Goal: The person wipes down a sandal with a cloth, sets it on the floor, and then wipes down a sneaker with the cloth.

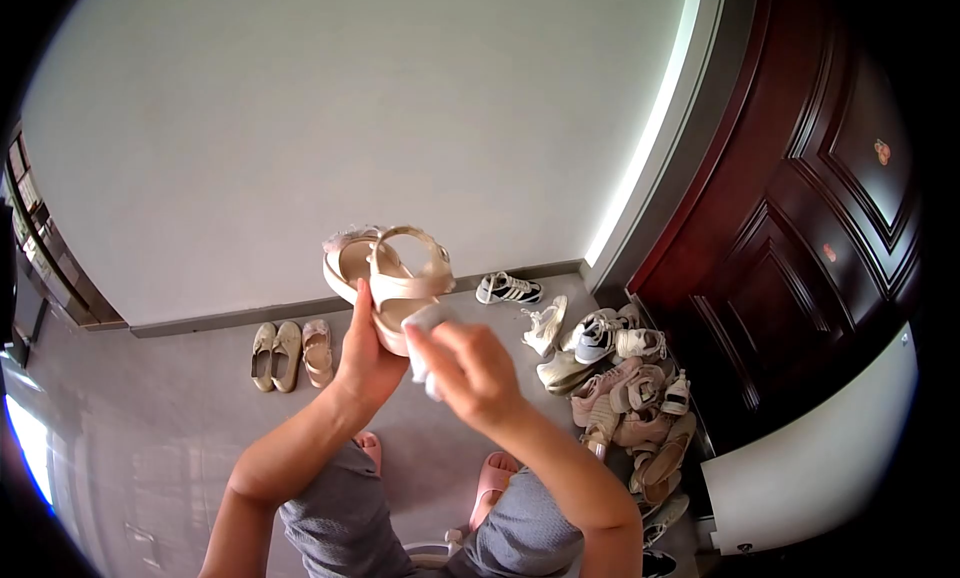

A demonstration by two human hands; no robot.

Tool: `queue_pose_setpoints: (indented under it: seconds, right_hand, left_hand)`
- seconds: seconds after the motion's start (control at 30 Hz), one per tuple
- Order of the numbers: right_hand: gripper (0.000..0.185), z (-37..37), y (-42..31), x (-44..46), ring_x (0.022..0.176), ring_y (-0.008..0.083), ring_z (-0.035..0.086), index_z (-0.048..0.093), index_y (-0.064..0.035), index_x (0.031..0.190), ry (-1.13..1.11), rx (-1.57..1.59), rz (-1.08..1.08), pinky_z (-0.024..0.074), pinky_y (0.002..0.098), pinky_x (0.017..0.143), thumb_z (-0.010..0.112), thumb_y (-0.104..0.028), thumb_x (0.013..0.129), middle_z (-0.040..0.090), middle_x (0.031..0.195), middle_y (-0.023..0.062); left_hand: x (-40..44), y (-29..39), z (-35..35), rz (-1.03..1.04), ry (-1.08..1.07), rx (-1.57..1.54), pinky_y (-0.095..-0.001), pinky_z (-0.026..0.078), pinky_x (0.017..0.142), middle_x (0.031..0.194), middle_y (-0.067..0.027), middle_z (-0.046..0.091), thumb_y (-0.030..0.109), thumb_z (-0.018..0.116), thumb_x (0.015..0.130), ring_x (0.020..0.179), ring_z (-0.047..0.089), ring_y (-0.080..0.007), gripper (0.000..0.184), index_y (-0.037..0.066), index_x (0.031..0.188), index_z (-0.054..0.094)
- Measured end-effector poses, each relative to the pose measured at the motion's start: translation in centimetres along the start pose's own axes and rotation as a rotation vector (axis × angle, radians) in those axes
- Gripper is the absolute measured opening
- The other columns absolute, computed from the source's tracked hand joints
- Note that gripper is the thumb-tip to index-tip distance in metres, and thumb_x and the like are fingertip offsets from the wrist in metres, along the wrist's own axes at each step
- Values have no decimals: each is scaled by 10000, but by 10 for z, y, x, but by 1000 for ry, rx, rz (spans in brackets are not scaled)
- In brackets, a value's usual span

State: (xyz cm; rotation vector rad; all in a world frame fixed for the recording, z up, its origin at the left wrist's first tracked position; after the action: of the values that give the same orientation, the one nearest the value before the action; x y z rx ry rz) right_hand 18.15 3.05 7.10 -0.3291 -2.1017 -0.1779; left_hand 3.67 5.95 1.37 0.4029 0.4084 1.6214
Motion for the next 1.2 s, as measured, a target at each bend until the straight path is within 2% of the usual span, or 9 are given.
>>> queue_pose_setpoints:
  seconds: [0.07, 0.1, 0.13, 0.23, 0.27, 0.5, 0.7, 1.0, 1.2]
  right_hand:
    - [413, 12, -17, 1, 820, 179, 590, 716, -14, 1168, 19, -103, -178, 488, 325, 731, 728, -94, 763, 612, 1056, 46]
    - [426, 18, -24, 0, 821, 181, 590, 724, -16, 1164, 0, -159, -204, 489, 316, 717, 748, -84, 745, 604, 1060, 41]
    - [439, 21, -27, -1, 821, 184, 590, 732, -18, 1161, -18, -217, -231, 490, 307, 704, 769, -74, 727, 596, 1064, 37]
    - [402, 8, -13, 0, 798, 178, 585, 745, -35, 1131, 50, -127, -205, 495, 316, 701, 768, -63, 731, 602, 1047, 37]
    - [391, 2, -7, 1, 803, 186, 584, 745, -43, 1126, 57, -118, -179, 500, 325, 699, 764, -42, 735, 608, 1050, 41]
    - [427, 10, -19, 1, 831, 180, 581, 721, -51, 1177, -8, -10, -148, 501, 326, 744, 718, -101, 753, 618, 1088, 56]
    - [433, 2, -5, -5, 869, 208, 593, 748, -78, 1141, 54, 66, -76, 501, 340, 752, 758, -23, 712, 598, 1047, 29]
    - [539, -1, 34, -14, 912, 284, 613, 706, -21, 1179, 55, 121, 142, 535, 366, 753, 663, 161, 674, 589, 1044, 129]
    - [343, -34, 11, -13, 790, 295, 629, 631, 39, 1121, 358, 79, 17, 519, 363, 682, 698, -178, 864, 598, 962, 159]
  left_hand:
    - [-5, -6, -5, -13, 96, 106, -419, 488, 1034, 1289, -139, 627, 584, 391, 1035, 1173, 615, -270, 623, 77, 1380, 500]
    - [-4, -6, -8, -86, 15, -10, -453, 483, 1043, 1370, -115, 518, 503, 471, 1040, 1234, 550, -283, 533, 232, 1465, 296]
    - [-4, -6, -11, -88, 15, -10, -453, 483, 1043, 1370, -115, 518, 503, 471, 1040, 1234, 550, -283, 533, 232, 1465, 296]
    - [-3, -2, -7, -56, -22, -64, -467, 447, 1083, 1379, -119, 524, 498, 441, 1050, 1249, 545, -290, 511, 183, 1440, 344]
    - [-1, 1, -3, 10, 33, 6, -446, 451, 1080, 1323, -170, 606, 564, 351, 1049, 1212, 589, -299, 633, 45, 1378, 503]
    - [-3, 4, -7, -102, -6, -59, -457, 467, 1066, 1324, -174, 605, 565, 315, 1055, 1216, 590, -302, 647, 42, 1391, 493]
    - [-3, 11, 3, -60, -127, -60, -463, 474, 1064, 1338, -195, 593, 509, 253, 1075, 1220, 589, -319, 626, 27, 1402, 481]
    - [-15, 19, 16, -110, -157, -82, -437, 483, 1055, 1343, -151, 594, 382, 326, 1075, 1230, 584, -305, 501, 40, 1406, 482]
    - [-10, 19, 18, -107, -191, -91, -455, 489, 1051, 1355, -133, 595, 411, 316, 1078, 1215, 600, -303, 503, 78, 1416, 480]
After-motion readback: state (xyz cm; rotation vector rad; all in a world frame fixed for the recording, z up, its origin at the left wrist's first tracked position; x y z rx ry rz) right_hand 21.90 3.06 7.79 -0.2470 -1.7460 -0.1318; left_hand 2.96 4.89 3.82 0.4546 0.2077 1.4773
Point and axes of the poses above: each hand's wrist, its own x-axis towards the middle knuckle, its own z-axis out of the palm, y = z × x, the point moved 4 cm from there along x, towards the middle knuckle
